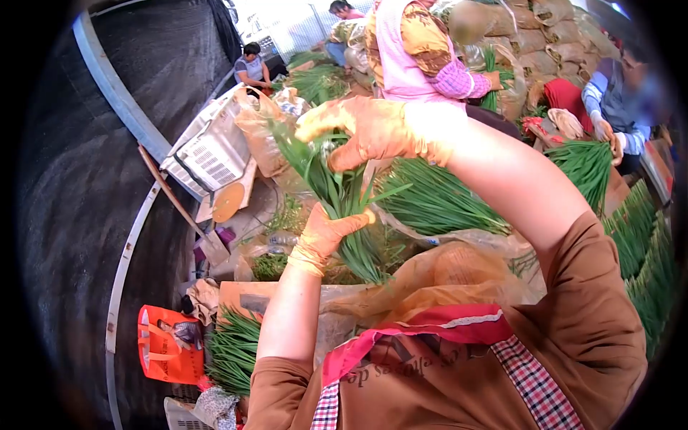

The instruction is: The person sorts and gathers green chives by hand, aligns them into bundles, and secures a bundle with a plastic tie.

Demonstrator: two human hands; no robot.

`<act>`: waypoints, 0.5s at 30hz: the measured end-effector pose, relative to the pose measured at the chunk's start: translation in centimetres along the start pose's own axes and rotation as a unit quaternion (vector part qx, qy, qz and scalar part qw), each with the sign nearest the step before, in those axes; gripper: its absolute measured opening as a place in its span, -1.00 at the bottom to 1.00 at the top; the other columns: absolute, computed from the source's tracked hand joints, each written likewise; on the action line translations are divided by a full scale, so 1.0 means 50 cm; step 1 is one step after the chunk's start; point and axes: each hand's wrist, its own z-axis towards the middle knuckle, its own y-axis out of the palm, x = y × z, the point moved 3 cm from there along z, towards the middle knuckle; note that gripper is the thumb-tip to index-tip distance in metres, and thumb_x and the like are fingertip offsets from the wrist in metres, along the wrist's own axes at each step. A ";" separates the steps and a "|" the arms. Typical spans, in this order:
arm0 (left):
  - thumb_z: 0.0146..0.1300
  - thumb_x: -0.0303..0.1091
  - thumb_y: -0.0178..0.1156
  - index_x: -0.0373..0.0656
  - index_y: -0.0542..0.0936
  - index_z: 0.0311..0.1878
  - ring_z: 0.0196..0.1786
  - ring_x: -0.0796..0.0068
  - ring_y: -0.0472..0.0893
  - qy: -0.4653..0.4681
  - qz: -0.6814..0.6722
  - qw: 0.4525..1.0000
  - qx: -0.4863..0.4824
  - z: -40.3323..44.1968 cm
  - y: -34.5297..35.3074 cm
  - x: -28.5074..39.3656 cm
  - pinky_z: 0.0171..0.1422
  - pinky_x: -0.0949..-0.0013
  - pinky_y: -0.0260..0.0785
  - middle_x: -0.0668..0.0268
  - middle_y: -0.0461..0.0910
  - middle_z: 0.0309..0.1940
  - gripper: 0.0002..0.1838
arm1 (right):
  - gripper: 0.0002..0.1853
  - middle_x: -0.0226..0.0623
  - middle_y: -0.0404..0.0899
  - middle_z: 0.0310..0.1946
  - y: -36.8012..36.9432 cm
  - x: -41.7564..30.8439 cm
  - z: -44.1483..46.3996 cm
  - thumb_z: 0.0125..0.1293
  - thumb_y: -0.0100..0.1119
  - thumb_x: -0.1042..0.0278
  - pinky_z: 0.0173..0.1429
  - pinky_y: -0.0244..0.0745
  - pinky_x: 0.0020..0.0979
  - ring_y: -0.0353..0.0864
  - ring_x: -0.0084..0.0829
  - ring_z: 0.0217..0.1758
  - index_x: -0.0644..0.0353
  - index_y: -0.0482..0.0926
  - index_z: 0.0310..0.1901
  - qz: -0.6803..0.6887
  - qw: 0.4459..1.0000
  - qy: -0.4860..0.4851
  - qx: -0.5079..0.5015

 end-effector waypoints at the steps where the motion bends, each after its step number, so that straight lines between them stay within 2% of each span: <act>1: -0.03 -0.57 0.35 -0.30 0.52 0.01 -0.26 0.45 0.62 -0.025 -0.014 1.000 -0.003 0.001 -0.006 -0.021 -0.08 0.40 0.47 0.28 0.63 -0.32 -0.55 | -0.51 -0.05 0.42 0.17 0.004 -0.002 -0.003 0.02 0.30 0.33 0.38 0.19 -0.28 0.34 -0.20 0.30 0.27 0.52 0.04 -0.001 1.000 -0.005 0.007; 2: -0.04 -0.57 0.35 -0.31 0.52 0.02 -0.26 0.45 0.62 -0.030 -0.044 0.999 -0.009 -0.002 -0.008 -0.033 -0.07 0.40 0.47 0.27 0.63 -0.32 -0.53 | -0.54 -0.05 0.42 0.16 0.011 -0.001 -0.006 0.03 0.31 0.32 0.36 0.21 -0.28 0.37 -0.20 0.27 0.29 0.55 0.00 0.000 1.000 -0.011 0.015; 4: -0.05 -0.57 0.35 -0.33 0.51 0.04 -0.25 0.43 0.62 -0.039 -0.101 0.994 -0.020 -0.009 -0.007 -0.039 -0.06 0.39 0.46 0.27 0.63 -0.32 -0.50 | -0.57 -0.05 0.45 0.14 0.015 0.017 -0.008 0.02 0.33 0.32 0.31 0.27 -0.29 0.41 -0.22 0.22 0.33 0.56 -0.06 0.010 0.996 0.056 0.074; 5: -0.08 -0.56 0.35 -0.37 0.49 0.07 -0.25 0.42 0.62 -0.033 -0.115 0.993 -0.025 -0.014 -0.005 -0.033 -0.06 0.38 0.45 0.24 0.63 -0.32 -0.46 | -0.62 -0.09 0.48 0.11 0.021 0.026 -0.009 0.08 0.32 0.31 0.25 0.31 -0.32 0.45 -0.29 0.16 0.33 0.57 -0.10 -0.004 0.995 0.071 0.074; 8: -0.08 -0.55 0.35 -0.37 0.47 0.09 -0.26 0.38 0.61 -0.013 -0.128 0.991 -0.046 -0.021 -0.008 -0.034 -0.07 0.36 0.44 0.21 0.63 -0.33 -0.44 | -0.69 -0.12 0.51 0.09 0.033 0.060 -0.012 0.16 0.26 0.34 0.22 0.35 -0.35 0.47 -0.37 0.13 0.30 0.58 -0.08 0.153 0.977 0.110 0.099; 9: -0.08 -0.54 0.34 -0.37 0.47 0.10 -0.26 0.37 0.61 -0.021 -0.128 0.990 -0.048 -0.023 -0.012 -0.038 -0.07 0.36 0.44 0.20 0.63 -0.33 -0.43 | -0.73 -0.18 0.51 0.10 0.038 0.068 -0.011 0.21 0.21 0.41 0.22 0.37 -0.37 0.48 -0.42 0.13 0.26 0.58 -0.05 0.255 0.951 0.134 0.114; 11: -0.08 -0.52 0.34 -0.38 0.45 0.11 -0.26 0.35 0.60 -0.036 -0.128 0.990 -0.053 -0.026 -0.022 -0.052 -0.08 0.34 0.43 0.19 0.62 -0.33 -0.41 | -0.71 -0.24 0.57 -0.01 0.027 0.056 0.006 0.16 0.21 0.43 0.23 0.37 -0.38 0.53 -0.35 0.10 0.16 0.61 -0.04 0.050 0.981 -0.059 0.179; 12: -0.07 -0.52 0.34 -0.38 0.45 0.11 -0.26 0.35 0.60 -0.036 -0.128 0.990 -0.047 -0.028 -0.025 -0.060 -0.08 0.34 0.43 0.19 0.63 -0.33 -0.41 | -0.73 -0.29 0.59 -0.05 0.010 0.050 0.013 0.16 0.16 0.49 0.23 0.39 -0.38 0.55 -0.34 0.08 0.09 0.64 -0.08 -0.080 0.969 -0.140 0.185; 13: -0.07 -0.51 0.33 -0.38 0.45 0.11 -0.26 0.34 0.60 -0.036 -0.129 0.990 -0.040 -0.030 -0.029 -0.069 -0.07 0.34 0.43 0.18 0.63 -0.33 -0.41 | -0.71 -0.35 0.61 -0.09 -0.009 0.033 0.019 0.15 0.12 0.55 0.22 0.41 -0.38 0.57 -0.33 0.05 0.02 0.66 -0.11 -0.207 0.931 -0.217 0.210; 14: -0.07 -0.51 0.33 -0.38 0.45 0.11 -0.26 0.33 0.61 -0.037 -0.128 0.991 -0.032 -0.033 -0.034 -0.075 -0.07 0.34 0.43 0.18 0.63 -0.34 -0.42 | -0.72 -0.33 0.61 -0.10 -0.033 0.034 0.036 0.19 0.07 0.56 0.18 0.44 -0.38 0.58 -0.31 0.02 0.03 0.63 -0.10 -0.307 0.896 -0.188 0.259; 15: -0.07 -0.50 0.33 -0.38 0.44 0.12 -0.26 0.33 0.60 -0.033 -0.126 0.991 -0.029 -0.034 -0.040 -0.078 -0.07 0.33 0.43 0.17 0.62 -0.34 -0.41 | -0.69 -0.30 0.62 -0.11 -0.066 -0.015 0.048 0.21 0.07 0.53 0.16 0.45 -0.38 0.59 -0.29 0.01 0.02 0.59 -0.02 -0.176 0.949 -0.012 0.261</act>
